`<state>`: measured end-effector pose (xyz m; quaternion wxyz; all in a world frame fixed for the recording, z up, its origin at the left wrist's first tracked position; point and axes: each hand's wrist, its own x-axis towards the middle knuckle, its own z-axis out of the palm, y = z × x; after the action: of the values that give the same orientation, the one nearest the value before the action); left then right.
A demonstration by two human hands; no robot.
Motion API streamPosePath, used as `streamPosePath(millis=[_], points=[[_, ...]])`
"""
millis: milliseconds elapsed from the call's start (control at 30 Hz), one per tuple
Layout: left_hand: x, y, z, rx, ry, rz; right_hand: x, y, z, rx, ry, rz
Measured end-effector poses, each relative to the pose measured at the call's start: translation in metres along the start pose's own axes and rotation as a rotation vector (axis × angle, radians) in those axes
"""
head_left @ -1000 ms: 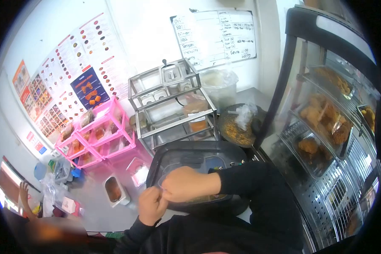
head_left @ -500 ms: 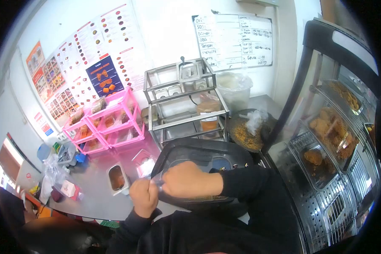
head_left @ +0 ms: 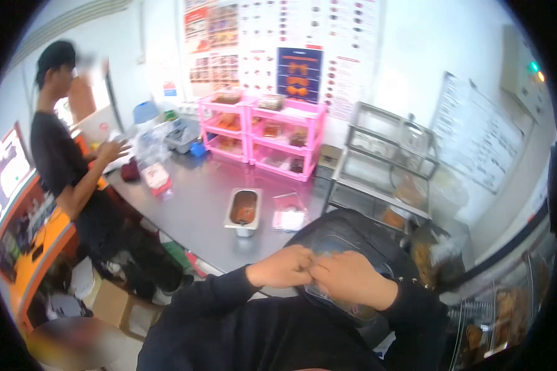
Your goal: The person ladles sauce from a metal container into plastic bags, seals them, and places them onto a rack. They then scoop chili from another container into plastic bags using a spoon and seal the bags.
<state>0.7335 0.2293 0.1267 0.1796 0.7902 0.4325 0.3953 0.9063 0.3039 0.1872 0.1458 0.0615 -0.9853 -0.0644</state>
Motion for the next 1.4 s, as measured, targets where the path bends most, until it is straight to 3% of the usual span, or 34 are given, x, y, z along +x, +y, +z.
streamPosePath(millis=[133, 233, 367, 433, 533, 600, 700, 800, 833, 900, 933, 1033, 1133, 1200, 1233, 1267, 1400], points=[[-0.016, -0.001, -0.017, -0.041, -0.168, -0.090, 0.021, -0.008, 0.001, 0.034, -0.014, -0.179], [-0.030, -0.004, -0.032, -0.092, -0.138, -0.139, 0.034, -0.017, -0.001, 0.128, -0.083, -0.267], [-0.047, -0.010, -0.045, -0.411, 0.230, -0.017, 0.048, -0.023, 0.006, 0.152, -0.087, -0.156], [-0.050, 0.014, -0.055, -0.544, 0.239, 0.037, 0.058, -0.021, 0.010, 0.206, -0.020, -0.194], [-0.057, 0.008, -0.070, -0.377, -0.024, -0.057, 0.073, -0.019, 0.015, 0.299, -0.028, -0.273], [-0.060, 0.002, -0.077, -0.200, -0.220, -0.180, 0.082, -0.026, 0.009, 0.288, -0.136, -0.158], [-0.063, 0.004, -0.078, -0.041, -0.112, -0.248, 0.094, -0.026, 0.014, 0.264, -0.228, -0.077], [-0.065, 0.004, -0.076, -0.089, -0.111, -0.335, 0.104, -0.022, 0.023, 0.196, -0.390, -0.091], [-0.067, 0.002, -0.075, -0.077, -0.070, -0.257, 0.107, -0.020, 0.025, 0.166, -0.457, -0.104], [-0.073, -0.006, -0.075, -0.053, 0.007, -0.097, 0.110, -0.016, 0.032, 0.306, -0.292, -0.154], [-0.074, -0.012, -0.074, -0.022, 0.005, -0.141, 0.111, -0.014, 0.036, 0.376, -0.211, -0.176], [-0.077, -0.026, -0.068, 0.020, -0.022, -0.261, 0.117, -0.011, 0.043, 0.318, -0.367, -0.101], [-0.078, -0.033, -0.072, -0.004, -0.084, -0.314, 0.126, -0.011, 0.050, 0.289, -0.508, -0.158], [-0.081, -0.044, -0.073, -0.023, -0.112, -0.280, 0.131, -0.008, 0.062, 0.322, -0.454, -0.205], [-0.082, -0.037, -0.081, -0.078, -0.122, -0.363, 0.133, -0.005, 0.067, 0.343, -0.426, -0.214], [-0.086, -0.041, -0.085, -0.092, -0.083, -0.366, 0.136, -0.005, 0.069, 0.320, -0.541, -0.121], [-0.112, -0.059, -0.102, -0.304, 0.082, -0.430, 0.144, 0.008, 0.058, 0.475, 0.017, -0.201]])
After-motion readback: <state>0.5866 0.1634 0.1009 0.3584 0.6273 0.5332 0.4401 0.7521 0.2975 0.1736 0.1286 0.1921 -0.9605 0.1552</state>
